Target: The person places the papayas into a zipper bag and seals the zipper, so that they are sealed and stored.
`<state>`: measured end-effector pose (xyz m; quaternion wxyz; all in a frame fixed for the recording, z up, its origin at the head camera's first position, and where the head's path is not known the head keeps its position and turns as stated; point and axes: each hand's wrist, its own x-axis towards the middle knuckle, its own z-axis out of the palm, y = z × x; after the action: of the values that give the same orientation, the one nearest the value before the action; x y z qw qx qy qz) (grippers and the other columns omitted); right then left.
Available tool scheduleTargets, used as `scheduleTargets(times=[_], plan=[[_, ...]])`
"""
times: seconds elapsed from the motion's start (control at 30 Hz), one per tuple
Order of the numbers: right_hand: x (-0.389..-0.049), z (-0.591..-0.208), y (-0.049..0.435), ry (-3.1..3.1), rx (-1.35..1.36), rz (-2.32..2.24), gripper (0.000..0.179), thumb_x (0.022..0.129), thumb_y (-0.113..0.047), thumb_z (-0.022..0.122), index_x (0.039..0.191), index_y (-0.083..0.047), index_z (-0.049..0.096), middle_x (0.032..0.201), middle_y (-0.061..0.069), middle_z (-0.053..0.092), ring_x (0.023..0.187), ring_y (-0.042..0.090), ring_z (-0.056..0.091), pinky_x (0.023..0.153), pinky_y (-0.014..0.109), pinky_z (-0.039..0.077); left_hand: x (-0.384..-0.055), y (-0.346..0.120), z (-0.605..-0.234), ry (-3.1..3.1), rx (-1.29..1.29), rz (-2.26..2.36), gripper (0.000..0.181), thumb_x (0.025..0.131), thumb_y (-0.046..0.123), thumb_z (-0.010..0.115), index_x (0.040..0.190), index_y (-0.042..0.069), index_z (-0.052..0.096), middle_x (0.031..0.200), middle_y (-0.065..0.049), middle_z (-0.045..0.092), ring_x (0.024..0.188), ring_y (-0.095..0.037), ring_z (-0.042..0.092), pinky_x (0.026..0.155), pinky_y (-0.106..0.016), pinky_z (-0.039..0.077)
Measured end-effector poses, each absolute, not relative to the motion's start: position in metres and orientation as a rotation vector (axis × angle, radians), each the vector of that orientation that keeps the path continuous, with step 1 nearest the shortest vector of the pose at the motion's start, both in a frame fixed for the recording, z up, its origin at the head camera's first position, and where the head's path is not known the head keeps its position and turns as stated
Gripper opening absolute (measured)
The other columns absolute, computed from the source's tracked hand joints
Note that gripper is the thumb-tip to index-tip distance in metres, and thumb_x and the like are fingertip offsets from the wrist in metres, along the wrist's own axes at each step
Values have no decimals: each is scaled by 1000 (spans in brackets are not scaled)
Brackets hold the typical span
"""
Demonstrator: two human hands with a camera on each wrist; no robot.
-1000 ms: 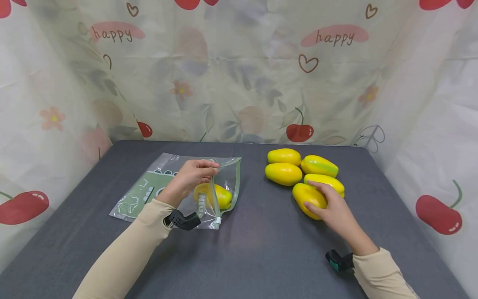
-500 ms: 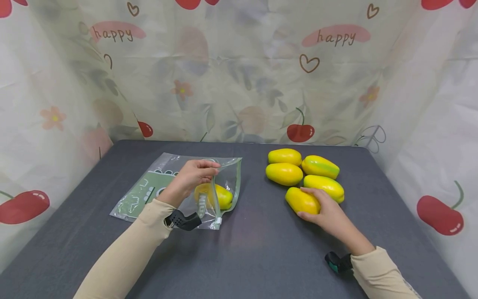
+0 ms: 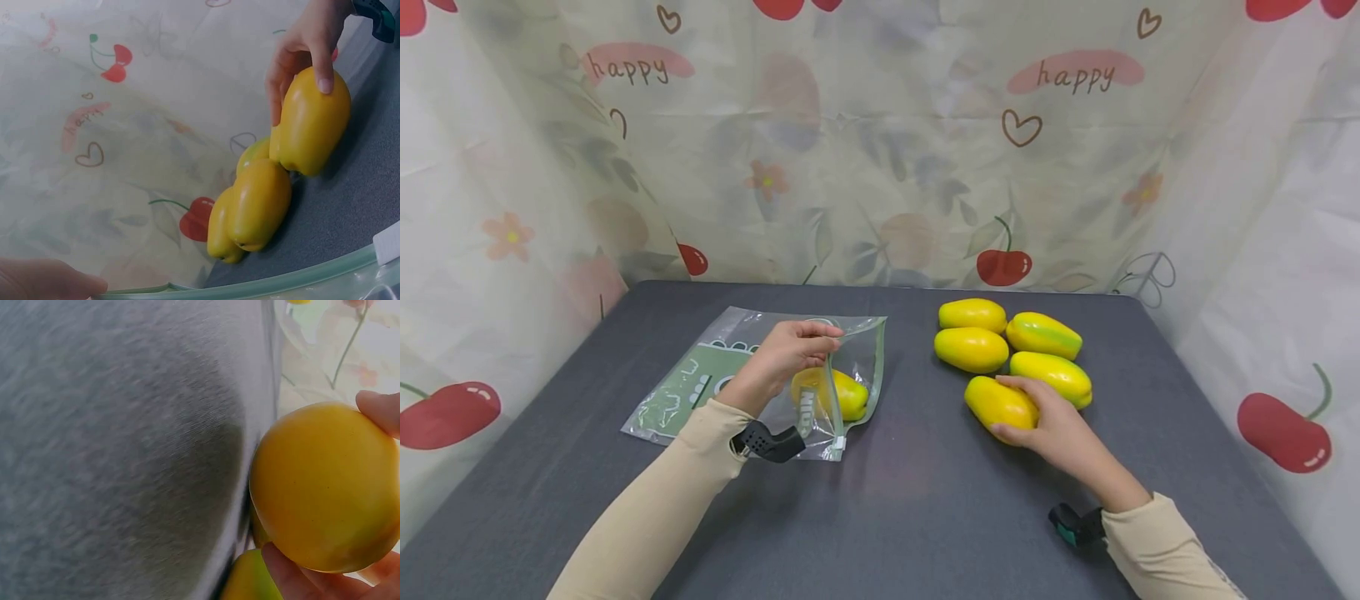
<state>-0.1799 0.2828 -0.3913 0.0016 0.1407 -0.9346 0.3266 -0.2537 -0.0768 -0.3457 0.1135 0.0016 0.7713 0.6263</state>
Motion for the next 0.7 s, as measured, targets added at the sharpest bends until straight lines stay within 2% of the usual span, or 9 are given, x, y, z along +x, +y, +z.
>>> scheduleTargets(times=[0.4,0.7], plan=[[-177,-375,263,-2840,474,1021,67,84,-34,76,140,-9,48,137,14,51,113,29,49,90,47,40,-254,-77,-346,2255,9,1841,24,87,7,66,110,1,70,97,-9,68,74,-14,58,71,-23,52],[-177,-368,242,-2743,532,1048,64,82,-29,78,137,-11,51,128,10,56,102,21,51,82,31,43,-253,-76,-345,2261,5,1833,24,88,7,65,111,1,70,112,-19,66,75,-14,58,73,-23,52]])
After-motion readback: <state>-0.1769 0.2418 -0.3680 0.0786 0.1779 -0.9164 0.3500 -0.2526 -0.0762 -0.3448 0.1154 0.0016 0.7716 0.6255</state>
